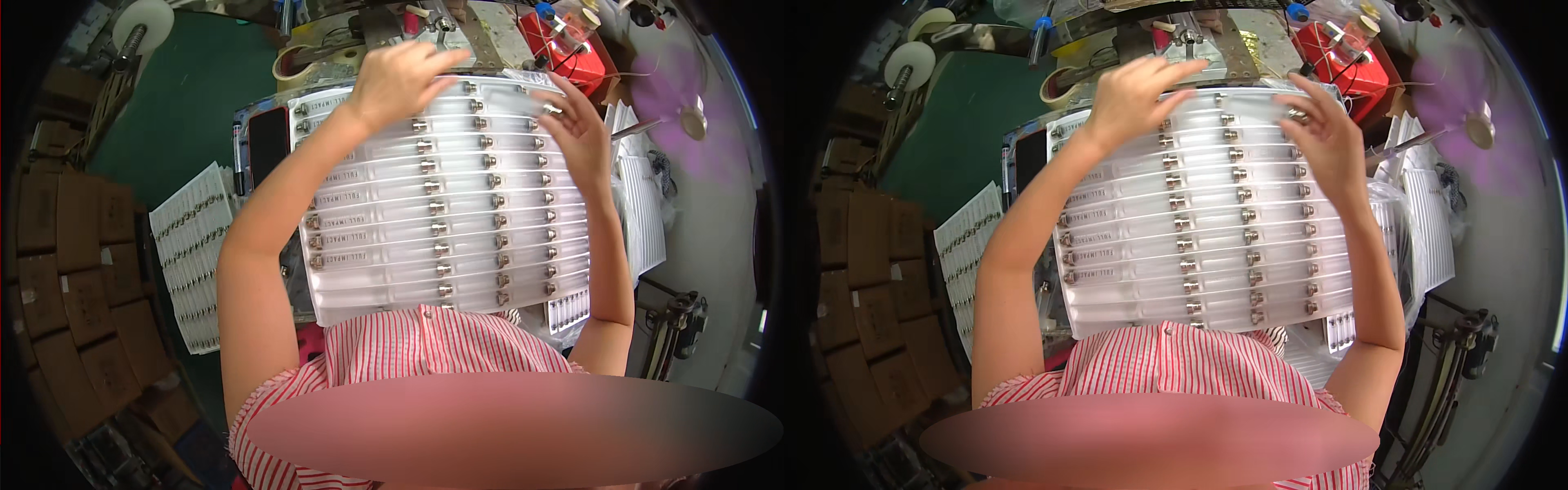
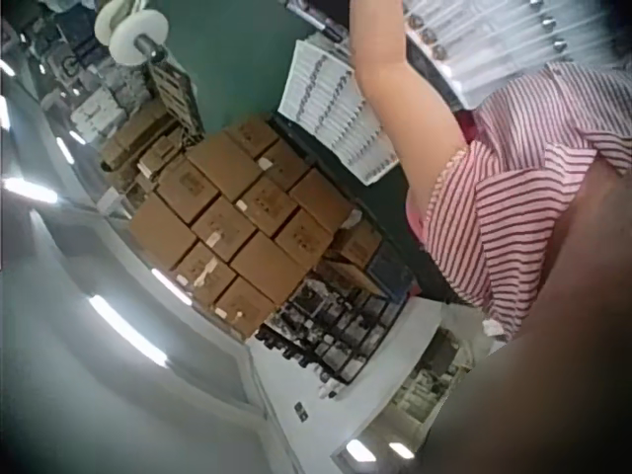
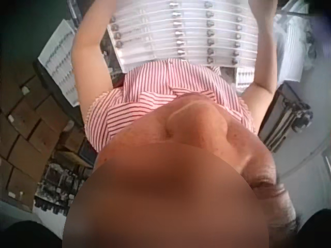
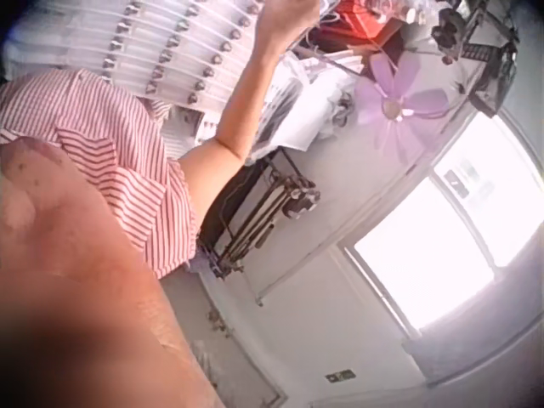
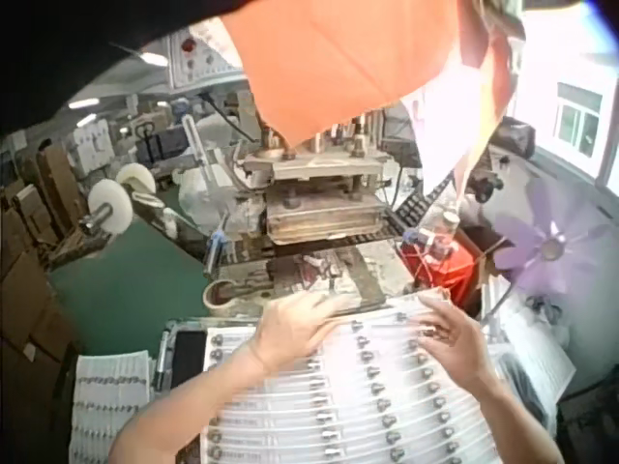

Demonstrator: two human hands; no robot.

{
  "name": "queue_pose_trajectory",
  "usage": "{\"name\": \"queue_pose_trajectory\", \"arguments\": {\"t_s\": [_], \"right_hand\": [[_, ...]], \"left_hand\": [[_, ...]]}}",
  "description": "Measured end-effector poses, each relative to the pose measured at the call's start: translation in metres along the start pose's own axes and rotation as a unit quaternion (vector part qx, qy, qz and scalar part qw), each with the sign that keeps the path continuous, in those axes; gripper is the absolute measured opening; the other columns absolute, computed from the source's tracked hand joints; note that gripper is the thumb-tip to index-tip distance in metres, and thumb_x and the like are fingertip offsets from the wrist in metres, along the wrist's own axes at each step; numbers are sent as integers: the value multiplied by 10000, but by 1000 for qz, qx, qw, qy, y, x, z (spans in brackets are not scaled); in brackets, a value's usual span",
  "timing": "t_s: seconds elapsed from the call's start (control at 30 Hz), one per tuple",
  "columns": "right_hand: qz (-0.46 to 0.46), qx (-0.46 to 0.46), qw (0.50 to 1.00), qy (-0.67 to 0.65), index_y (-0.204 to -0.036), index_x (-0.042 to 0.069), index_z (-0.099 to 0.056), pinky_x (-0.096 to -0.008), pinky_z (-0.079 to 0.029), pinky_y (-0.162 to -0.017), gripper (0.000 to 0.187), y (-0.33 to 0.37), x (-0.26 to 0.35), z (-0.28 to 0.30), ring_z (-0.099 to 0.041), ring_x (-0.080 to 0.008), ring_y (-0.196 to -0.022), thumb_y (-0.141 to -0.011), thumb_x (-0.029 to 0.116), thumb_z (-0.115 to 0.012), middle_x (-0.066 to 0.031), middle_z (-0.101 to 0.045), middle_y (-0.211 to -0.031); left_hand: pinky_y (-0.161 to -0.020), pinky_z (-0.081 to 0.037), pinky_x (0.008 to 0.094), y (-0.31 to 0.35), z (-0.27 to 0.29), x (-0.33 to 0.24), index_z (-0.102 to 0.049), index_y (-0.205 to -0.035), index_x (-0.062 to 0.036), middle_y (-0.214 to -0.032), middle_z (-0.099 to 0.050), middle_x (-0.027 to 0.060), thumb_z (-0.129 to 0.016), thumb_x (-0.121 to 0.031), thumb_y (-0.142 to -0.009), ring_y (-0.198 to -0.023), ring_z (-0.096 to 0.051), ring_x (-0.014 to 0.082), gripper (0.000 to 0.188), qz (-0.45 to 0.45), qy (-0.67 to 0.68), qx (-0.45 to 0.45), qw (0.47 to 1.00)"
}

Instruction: Assembling small metal components into glass vials and organizing them in a tray.

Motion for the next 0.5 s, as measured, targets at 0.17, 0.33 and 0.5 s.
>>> {"name": "queue_pose_trajectory", "arguments": {"t_s": [0.17, 0.33, 0.5], "right_hand": [[44, -66, 972, 220, -1208, 91, -584, -212, -485, -705, 388, -56, -22, 19, -612, -65, -790, -828, 56, -651, -76, -668, -1068], [242, -93, 929, 266, -1071, 82, -619, -316, -516, -737, 281, -96, 17, -50, -650, -243, -871, -800, 136, -670, -81, -655, -1001], [305, -48, 874, 375, -1077, 103, -618, -361, -509, -788, 314, -104, 17, -108, -621, -279, -930, -767, 84, -661, -64, -636, -1071]], "left_hand": [[-537, -491, 301, -44, -59, 36, -623, -997, -168, -709, -606, 18, -630, -234, -808, -672, -620, 179, 200, -20, -160, 48, 986], [-498, -463, 295, -19, 6, -16, -631, -813, -135, -620, -569, 4, -613, -143, -776, -571, -582, 177, 41, -93, -78, -46, 992], [-442, -399, 270, 91, 93, -26, -706, -860, -77, -601, -593, 37, -707, -63, -755, -477, -530, 159, 106, 157, 153, -57, 974]]}}
Point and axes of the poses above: each hand's wrist, its own y-axis away from the middle knuckle, its own z-axis out of the back of the hand, x = y × z, the point moved 10 cm from there along -y, towards the middle knuckle
